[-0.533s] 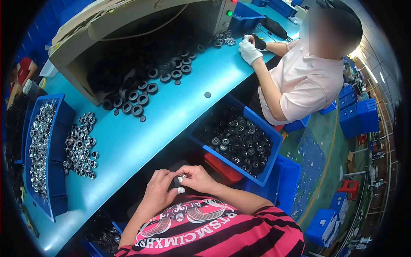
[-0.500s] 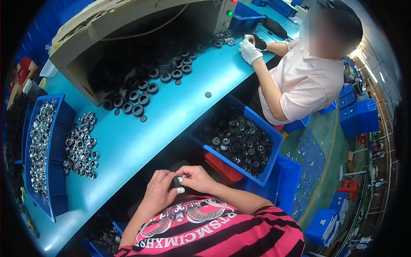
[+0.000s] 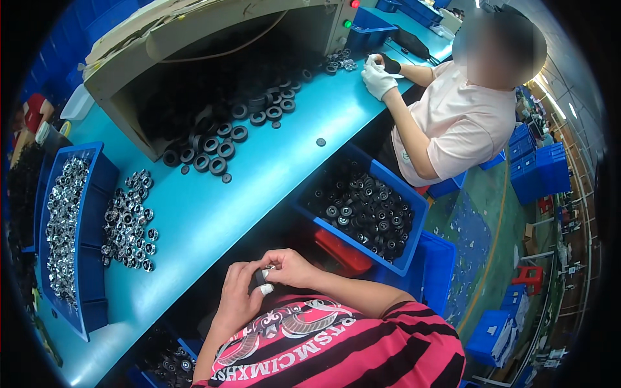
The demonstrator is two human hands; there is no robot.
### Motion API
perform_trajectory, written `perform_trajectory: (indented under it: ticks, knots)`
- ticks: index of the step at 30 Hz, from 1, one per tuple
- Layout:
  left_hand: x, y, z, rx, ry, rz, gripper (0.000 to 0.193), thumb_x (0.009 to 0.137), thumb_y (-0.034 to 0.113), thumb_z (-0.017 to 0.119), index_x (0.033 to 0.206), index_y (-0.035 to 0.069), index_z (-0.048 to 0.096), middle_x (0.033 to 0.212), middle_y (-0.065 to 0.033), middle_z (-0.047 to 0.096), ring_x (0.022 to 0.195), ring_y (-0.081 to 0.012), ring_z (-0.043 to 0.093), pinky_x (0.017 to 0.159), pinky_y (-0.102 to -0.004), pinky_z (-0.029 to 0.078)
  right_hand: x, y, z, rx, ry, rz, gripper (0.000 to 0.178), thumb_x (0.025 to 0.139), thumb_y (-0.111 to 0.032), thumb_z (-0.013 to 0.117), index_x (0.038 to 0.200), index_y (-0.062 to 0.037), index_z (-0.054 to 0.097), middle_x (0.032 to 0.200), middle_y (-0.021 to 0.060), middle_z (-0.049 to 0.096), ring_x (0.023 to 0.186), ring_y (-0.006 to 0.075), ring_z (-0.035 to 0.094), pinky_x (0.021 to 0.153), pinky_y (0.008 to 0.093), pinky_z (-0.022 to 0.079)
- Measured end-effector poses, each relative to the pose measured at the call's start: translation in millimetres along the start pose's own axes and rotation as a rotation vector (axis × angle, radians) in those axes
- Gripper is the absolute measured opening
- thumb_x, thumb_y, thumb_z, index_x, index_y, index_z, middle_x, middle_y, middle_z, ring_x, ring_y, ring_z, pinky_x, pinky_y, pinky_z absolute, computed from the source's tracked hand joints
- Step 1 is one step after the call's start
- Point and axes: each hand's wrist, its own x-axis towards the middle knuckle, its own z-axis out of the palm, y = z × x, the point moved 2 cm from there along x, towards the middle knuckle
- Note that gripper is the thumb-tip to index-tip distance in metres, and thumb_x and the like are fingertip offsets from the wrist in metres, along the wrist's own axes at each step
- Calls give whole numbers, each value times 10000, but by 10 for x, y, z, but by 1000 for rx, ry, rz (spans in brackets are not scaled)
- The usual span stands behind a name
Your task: Assembling plastic and metal components into a housing unit at a factory workbench.
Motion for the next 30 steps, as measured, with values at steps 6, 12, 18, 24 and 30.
perform_trajectory:
  ticks: [6,12,18,24,30]
  knots:
    - [-10,-85,-19,14,-35,45,512,717,40,800,1202,32,636,1061,-147,628,995,-333,622,858,-417,524,-78,-125,31,-91,47,17,147,899,-94,687,1017,-13,718,806,15,676,684,67,615,607,242,487]
    - [-137,-229,87,-76,164,-139,401,765,53,809,1138,24,665,987,-116,657,827,-233,661,726,-342,542,-62,-116,21,-36,70,24,163,928,-104,666,1048,-21,737,757,26,665,643,64,603,548,221,465]
    - [-47,-199,82,-125,287,-38,273,795,-74,716,1046,29,742,969,-108,662,815,-206,663,700,-298,522,92,26,34,361,100,70,139,971,-111,665,1042,-9,730,724,10,632,573,53,558,480,195,412]
    - [-107,-440,145,-274,230,-134,201,791,-56,741,979,16,733,876,-71,618,792,-165,632,668,-287,495,9,95,96,331,157,119,159,967,-99,676,1096,-13,708,793,2,643,630,44,562,499,191,404]
    - [-180,-815,297,-473,172,-356,97,805,-4,768,882,-24,712,810,-31,620,698,-101,569,625,-248,448,-31,22,92,226,81,51,184,982,-110,658,1135,-21,710,814,-17,626,685,36,540,572,210,413]
